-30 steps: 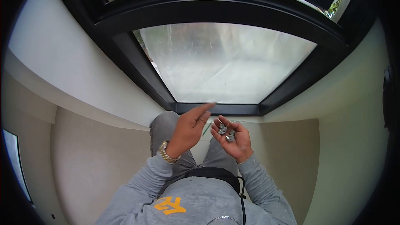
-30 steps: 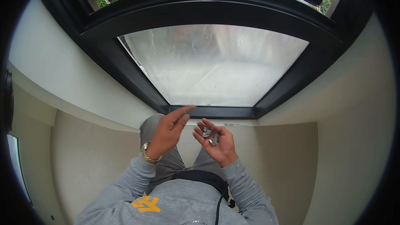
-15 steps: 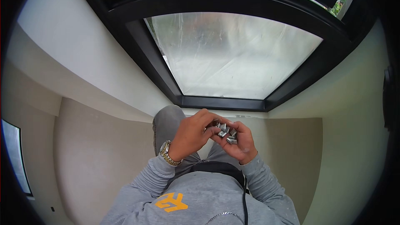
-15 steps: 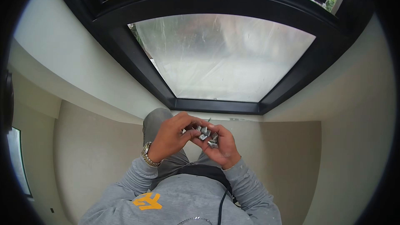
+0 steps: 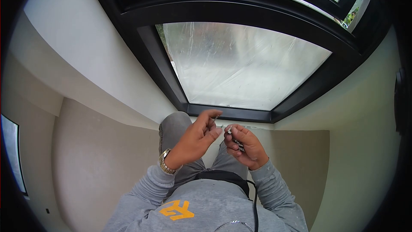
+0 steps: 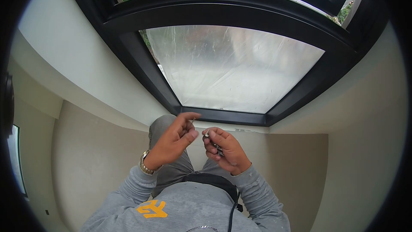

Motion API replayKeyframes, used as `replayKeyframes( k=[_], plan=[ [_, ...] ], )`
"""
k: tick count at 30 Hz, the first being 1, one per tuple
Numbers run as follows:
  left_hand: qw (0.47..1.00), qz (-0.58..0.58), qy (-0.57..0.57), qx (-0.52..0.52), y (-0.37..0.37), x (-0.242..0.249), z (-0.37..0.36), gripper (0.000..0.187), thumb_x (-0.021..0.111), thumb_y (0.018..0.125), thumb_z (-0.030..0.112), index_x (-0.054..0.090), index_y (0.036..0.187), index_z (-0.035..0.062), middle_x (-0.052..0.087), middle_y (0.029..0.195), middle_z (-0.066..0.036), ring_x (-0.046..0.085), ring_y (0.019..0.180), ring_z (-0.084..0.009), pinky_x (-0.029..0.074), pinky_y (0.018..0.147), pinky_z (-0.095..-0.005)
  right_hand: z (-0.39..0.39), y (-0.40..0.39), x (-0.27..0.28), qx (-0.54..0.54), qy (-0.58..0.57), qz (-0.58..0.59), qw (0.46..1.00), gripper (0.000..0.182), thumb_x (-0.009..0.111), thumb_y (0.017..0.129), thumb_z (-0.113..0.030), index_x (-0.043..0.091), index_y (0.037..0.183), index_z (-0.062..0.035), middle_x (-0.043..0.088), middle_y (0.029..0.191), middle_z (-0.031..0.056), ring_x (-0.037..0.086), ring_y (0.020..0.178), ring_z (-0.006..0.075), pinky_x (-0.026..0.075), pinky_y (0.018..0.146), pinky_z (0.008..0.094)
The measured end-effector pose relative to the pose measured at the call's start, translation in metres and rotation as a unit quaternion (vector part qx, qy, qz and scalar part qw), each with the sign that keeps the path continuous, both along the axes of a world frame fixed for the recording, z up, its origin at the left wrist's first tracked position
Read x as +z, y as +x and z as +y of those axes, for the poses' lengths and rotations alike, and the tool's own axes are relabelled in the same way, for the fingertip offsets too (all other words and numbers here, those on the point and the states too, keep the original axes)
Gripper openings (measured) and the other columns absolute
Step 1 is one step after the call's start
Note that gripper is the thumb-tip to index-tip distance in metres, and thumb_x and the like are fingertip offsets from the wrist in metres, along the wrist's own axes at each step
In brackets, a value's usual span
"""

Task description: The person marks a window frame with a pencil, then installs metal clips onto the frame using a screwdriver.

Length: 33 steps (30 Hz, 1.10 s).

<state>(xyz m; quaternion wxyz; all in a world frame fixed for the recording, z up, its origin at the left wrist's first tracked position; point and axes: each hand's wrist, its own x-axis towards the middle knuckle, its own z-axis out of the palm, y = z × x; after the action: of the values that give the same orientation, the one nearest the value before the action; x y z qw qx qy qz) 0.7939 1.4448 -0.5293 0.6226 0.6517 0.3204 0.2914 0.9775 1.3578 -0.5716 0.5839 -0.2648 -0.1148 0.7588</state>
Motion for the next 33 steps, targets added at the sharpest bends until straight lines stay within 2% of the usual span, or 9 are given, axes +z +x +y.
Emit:
replayKeyframes(
  k=[1, 3, 4, 6, 10, 15, 24, 31, 33],
  plan=[
    [1.0, -0.001, 0.001, -0.002, 0.0, 0.002, -0.002, 0.015, 0.066, 0.099, 0.012, 0.069, 0.109, 0.0005, 0.056, 0.089, -0.001, 0.054, 0.081, -0.008, 0.045, 0.071, -0.0267, 0.0, 0.001, -0.001, -0.002, 0.001, -0.001, 1.0, 0.02, 0.057, 0.106, -0.022, 0.061, 0.112, -0.0037, 0.061, 0.088, 0.0001, 0.046, 0.063, 0.0051, 0.037, 0.048, 0.0201],
    [0.981, 0.05, 0.183, 0.023, -0.001, 0.012, -0.008, 0.011, 0.065, 0.096, 0.004, 0.068, 0.106, 0.0011, 0.058, 0.089, -0.008, 0.059, 0.081, -0.0151, 0.046, 0.069, -0.0298, -0.002, 0.003, -0.005, -0.024, 0.016, 0.117, 0.993, 0.018, 0.053, 0.107, -0.021, 0.058, 0.115, -0.0048, 0.063, 0.092, 0.0022, 0.046, 0.063, 0.0058, 0.037, 0.049, 0.0194],
    [0.982, 0.049, 0.183, 0.022, -0.001, 0.019, -0.01, 0.011, 0.065, 0.096, 0.004, 0.068, 0.106, 0.0011, 0.058, 0.089, -0.008, 0.059, 0.081, -0.0151, 0.046, 0.069, -0.0298, -0.003, 0.004, -0.007, -0.025, 0.016, 0.116, 0.993, 0.018, 0.053, 0.107, -0.021, 0.058, 0.115, -0.0048, 0.063, 0.092, 0.0022, 0.046, 0.063, 0.0058, 0.037, 0.049, 0.0194],
    [0.938, 0.145, 0.315, 0.001, -0.001, 0.035, -0.016, 0.01, 0.069, 0.09, 0.0, 0.068, 0.1, 0.0012, 0.06, 0.09, -0.012, 0.063, 0.077, -0.0224, 0.048, 0.065, -0.0332, -0.005, 0.006, -0.012, 0.012, 0.029, 0.195, 0.98, 0.019, 0.052, 0.107, -0.021, 0.057, 0.117, -0.0053, 0.064, 0.094, 0.0048, 0.048, 0.064, 0.0069, 0.038, 0.049, 0.0189],
    [0.918, 0.157, 0.364, 0.018, 0.005, 0.039, -0.021, 0.01, 0.073, 0.086, -0.001, 0.069, 0.095, 0.001, 0.062, 0.088, -0.012, 0.063, 0.072, -0.0254, 0.048, 0.061, -0.0357, -0.009, 0.002, -0.006, 0.003, 0.026, 0.199, 0.98, 0.02, 0.051, 0.108, -0.021, 0.057, 0.117, -0.0053, 0.064, 0.095, 0.0063, 0.048, 0.064, 0.0076, 0.039, 0.05, 0.019],
    [0.907, 0.139, 0.396, 0.026, 0.01, 0.037, -0.021, 0.011, 0.075, 0.083, -0.002, 0.071, 0.093, 0.0006, 0.061, 0.084, -0.011, 0.062, 0.067, -0.0255, 0.048, 0.059, -0.0359, -0.015, -0.003, 0.003, -0.083, 0.047, -0.004, 0.995, 0.017, 0.055, 0.107, -0.019, 0.059, 0.113, -0.0033, 0.065, 0.096, 0.0071, 0.051, 0.067, 0.0078, 0.042, 0.052, 0.0204],
    [0.906, 0.109, 0.407, 0.034, 0.016, 0.039, -0.025, 0.013, 0.074, 0.081, -0.006, 0.068, 0.091, -0.0011, 0.059, 0.084, -0.012, 0.06, 0.067, -0.0266, 0.047, 0.058, -0.0363, -0.022, -0.009, 0.014, -0.175, 0.068, -0.198, 0.962, 0.017, 0.063, 0.102, -0.013, 0.061, 0.115, -0.002, 0.07, 0.098, 0.0102, 0.053, 0.064, 0.0065, 0.042, 0.052, 0.0203],
    [0.903, 0.086, 0.421, 0.015, 0.017, 0.03, -0.025, 0.016, 0.073, 0.081, -0.007, 0.064, 0.093, -0.0023, 0.056, 0.086, -0.012, 0.057, 0.072, -0.0259, 0.046, 0.062, -0.0349, -0.026, -0.005, 0.027, -0.173, 0.064, -0.276, 0.943, 0.017, 0.065, 0.1, -0.01, 0.062, 0.113, -0.0002, 0.071, 0.095, 0.0082, 0.051, 0.064, 0.0047, 0.04, 0.052, 0.0196],
    [0.952, 0.058, 0.3, -0.008, 0.014, 0.029, -0.023, 0.016, 0.073, 0.082, -0.005, 0.062, 0.093, -0.0017, 0.055, 0.087, -0.01, 0.055, 0.074, -0.0222, 0.045, 0.064, -0.0319, -0.028, -0.001, 0.034, -0.169, 0.064, -0.327, 0.927, 0.016, 0.067, 0.098, -0.009, 0.064, 0.11, 0.0004, 0.072, 0.092, 0.0069, 0.053, 0.065, 0.0053, 0.042, 0.054, 0.0209]
  ],
)
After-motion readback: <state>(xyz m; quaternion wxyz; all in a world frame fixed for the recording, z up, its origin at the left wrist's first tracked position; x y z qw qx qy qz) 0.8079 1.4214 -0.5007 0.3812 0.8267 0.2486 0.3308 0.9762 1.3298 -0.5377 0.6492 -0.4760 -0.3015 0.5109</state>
